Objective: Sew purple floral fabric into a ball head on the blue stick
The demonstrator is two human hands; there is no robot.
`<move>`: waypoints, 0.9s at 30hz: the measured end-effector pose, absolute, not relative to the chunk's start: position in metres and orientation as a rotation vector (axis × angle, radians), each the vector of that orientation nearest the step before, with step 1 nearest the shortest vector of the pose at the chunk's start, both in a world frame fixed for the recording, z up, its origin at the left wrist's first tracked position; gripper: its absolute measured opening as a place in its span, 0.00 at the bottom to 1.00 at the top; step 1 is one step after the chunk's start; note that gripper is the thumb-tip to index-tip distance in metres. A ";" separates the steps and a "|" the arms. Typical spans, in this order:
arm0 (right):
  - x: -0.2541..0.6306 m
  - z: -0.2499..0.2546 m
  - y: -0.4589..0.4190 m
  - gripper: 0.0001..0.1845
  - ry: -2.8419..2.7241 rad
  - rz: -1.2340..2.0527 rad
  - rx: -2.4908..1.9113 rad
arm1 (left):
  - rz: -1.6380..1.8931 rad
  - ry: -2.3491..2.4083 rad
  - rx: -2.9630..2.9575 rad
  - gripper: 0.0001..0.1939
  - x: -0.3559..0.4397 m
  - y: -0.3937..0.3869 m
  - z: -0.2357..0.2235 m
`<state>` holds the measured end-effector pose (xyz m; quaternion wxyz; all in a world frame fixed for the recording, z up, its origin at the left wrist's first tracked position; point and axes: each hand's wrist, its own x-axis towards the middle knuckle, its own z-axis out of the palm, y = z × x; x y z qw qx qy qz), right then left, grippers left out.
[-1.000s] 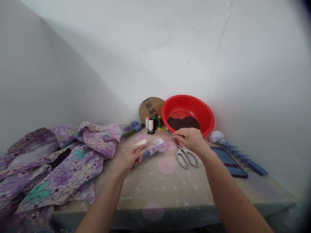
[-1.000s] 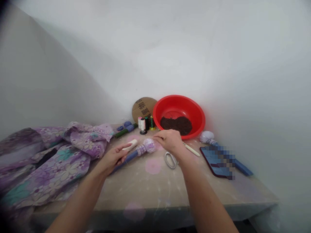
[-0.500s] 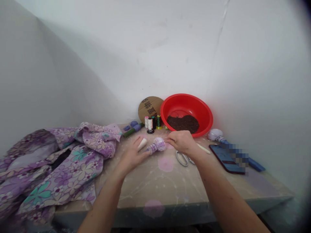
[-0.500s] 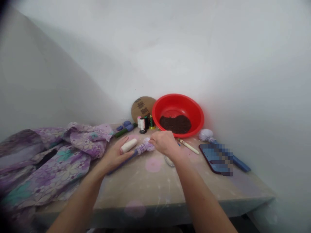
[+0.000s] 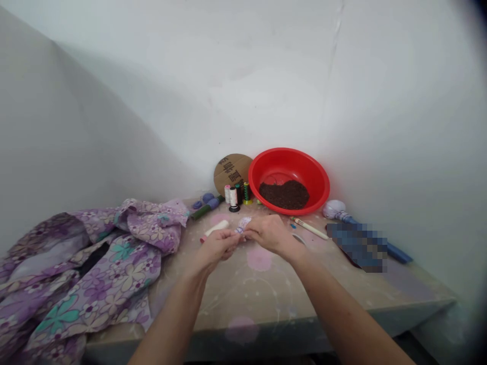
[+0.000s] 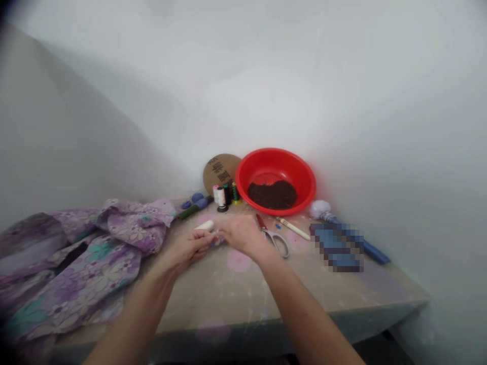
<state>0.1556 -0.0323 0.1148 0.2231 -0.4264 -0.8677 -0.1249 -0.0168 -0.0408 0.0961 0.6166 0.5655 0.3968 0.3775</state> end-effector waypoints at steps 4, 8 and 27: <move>0.170 0.102 -0.025 0.14 -2.312 -0.269 -1.185 | 0.969 0.940 1.231 0.16 -0.034 -0.034 0.097; 0.183 0.093 -0.022 0.13 -2.254 -0.233 -1.246 | 1.076 0.933 1.111 0.17 -0.051 -0.020 0.085; 0.220 0.107 -0.030 0.10 -1.807 0.063 -1.374 | 1.197 0.989 0.908 0.09 -0.079 -0.002 0.046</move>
